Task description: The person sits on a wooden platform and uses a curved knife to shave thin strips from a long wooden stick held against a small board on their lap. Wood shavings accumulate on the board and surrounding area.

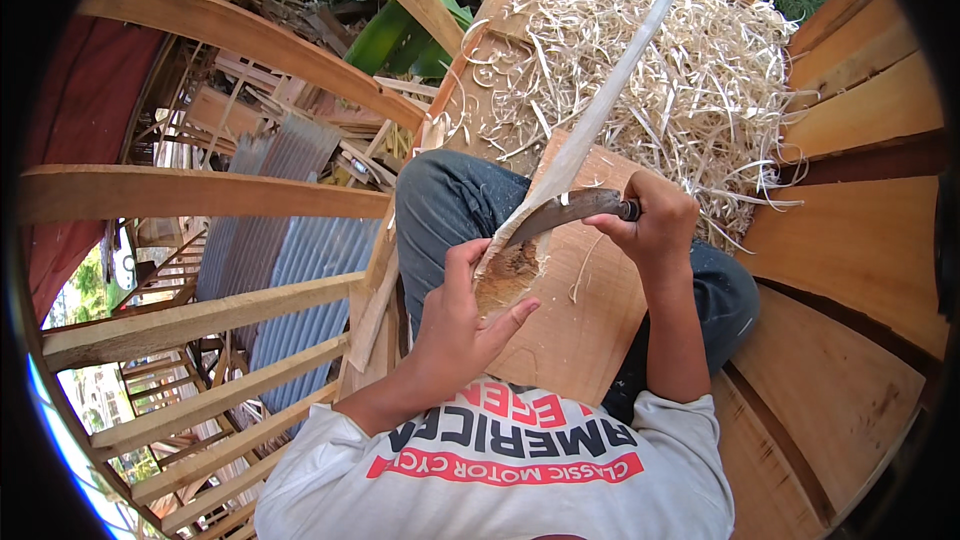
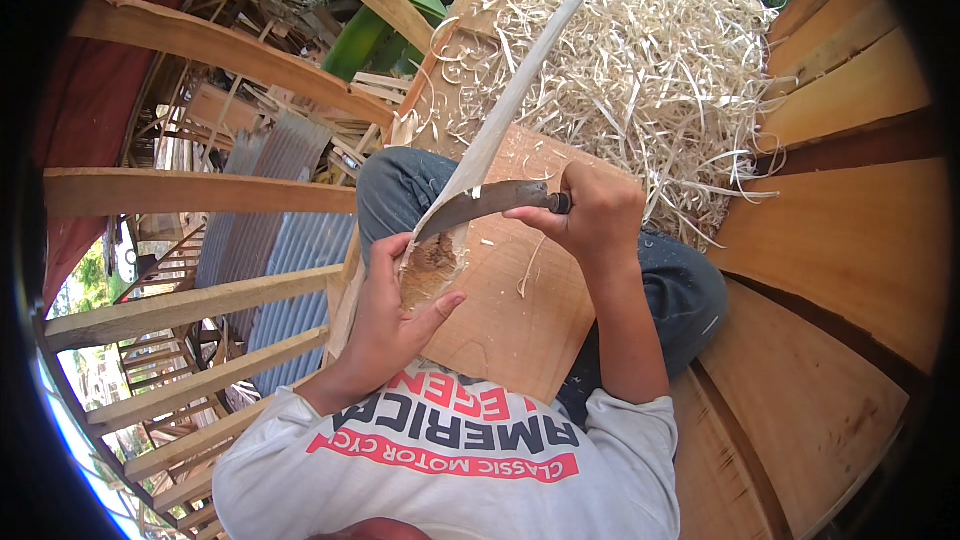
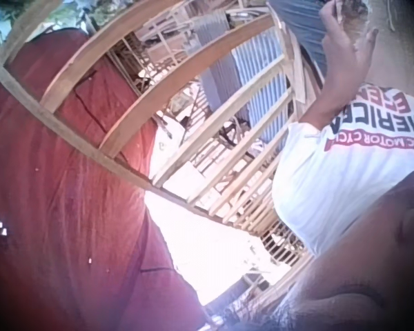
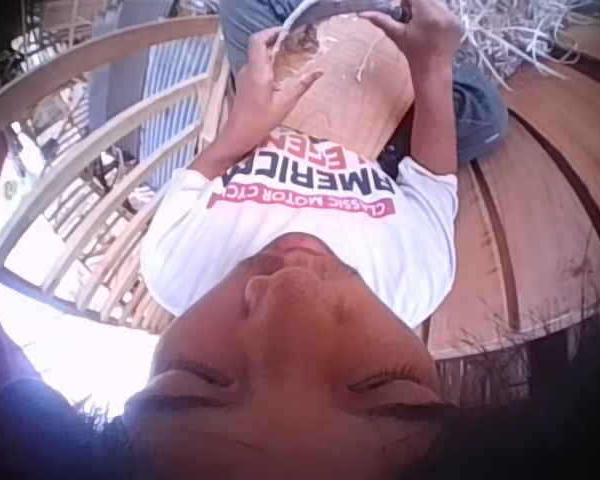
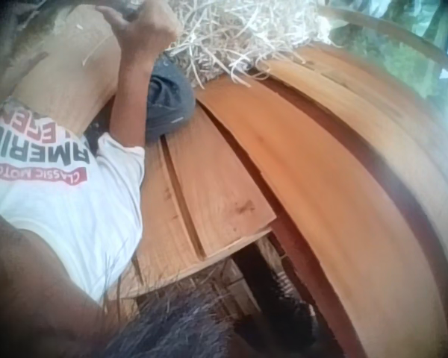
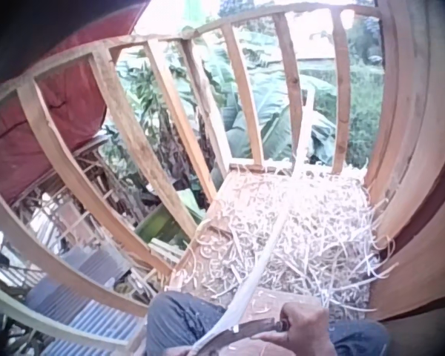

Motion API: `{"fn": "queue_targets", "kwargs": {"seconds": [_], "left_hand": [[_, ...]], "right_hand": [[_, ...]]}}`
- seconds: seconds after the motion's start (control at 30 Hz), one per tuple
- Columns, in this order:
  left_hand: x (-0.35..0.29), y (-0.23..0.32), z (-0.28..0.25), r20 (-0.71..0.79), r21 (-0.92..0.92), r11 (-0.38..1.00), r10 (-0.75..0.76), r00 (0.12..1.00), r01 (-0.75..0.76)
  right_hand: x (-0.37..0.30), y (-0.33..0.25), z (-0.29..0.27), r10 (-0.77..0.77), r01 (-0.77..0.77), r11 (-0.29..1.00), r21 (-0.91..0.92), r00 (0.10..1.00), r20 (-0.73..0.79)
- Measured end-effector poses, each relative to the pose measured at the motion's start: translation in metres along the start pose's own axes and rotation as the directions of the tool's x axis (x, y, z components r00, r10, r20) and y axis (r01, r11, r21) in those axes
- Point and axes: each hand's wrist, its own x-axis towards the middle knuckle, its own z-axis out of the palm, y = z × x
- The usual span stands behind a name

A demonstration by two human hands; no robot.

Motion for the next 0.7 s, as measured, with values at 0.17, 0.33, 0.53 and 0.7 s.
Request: {"fn": "queue_targets", "kwargs": {"seconds": [0.17,0.33,0.53,0.7], "left_hand": [[0.0,-0.01,0.005,-0.011,0.107,0.976,0.191,0.981,-0.189],[-0.002,-0.021,0.012,0.064,0.048,0.977,0.206,0.976,-0.209],[-0.009,-0.025,0.011,0.108,0.01,0.985,0.17,0.979,-0.172],[0.005,-0.027,-0.004,-0.069,-0.144,0.988,0.053,0.996,-0.062]], "right_hand": [[0.0,0.012,-0.001,0.071,-0.073,0.997,-0.02,0.995,-0.064],[0.008,0.055,-0.011,0.274,-0.294,0.952,-0.083,0.942,-0.195],[0.014,0.089,-0.03,0.653,-0.628,0.756,0.185,0.741,-0.155],[0.005,0.025,-0.013,0.311,-0.315,0.917,0.245,0.949,0.059]]}}
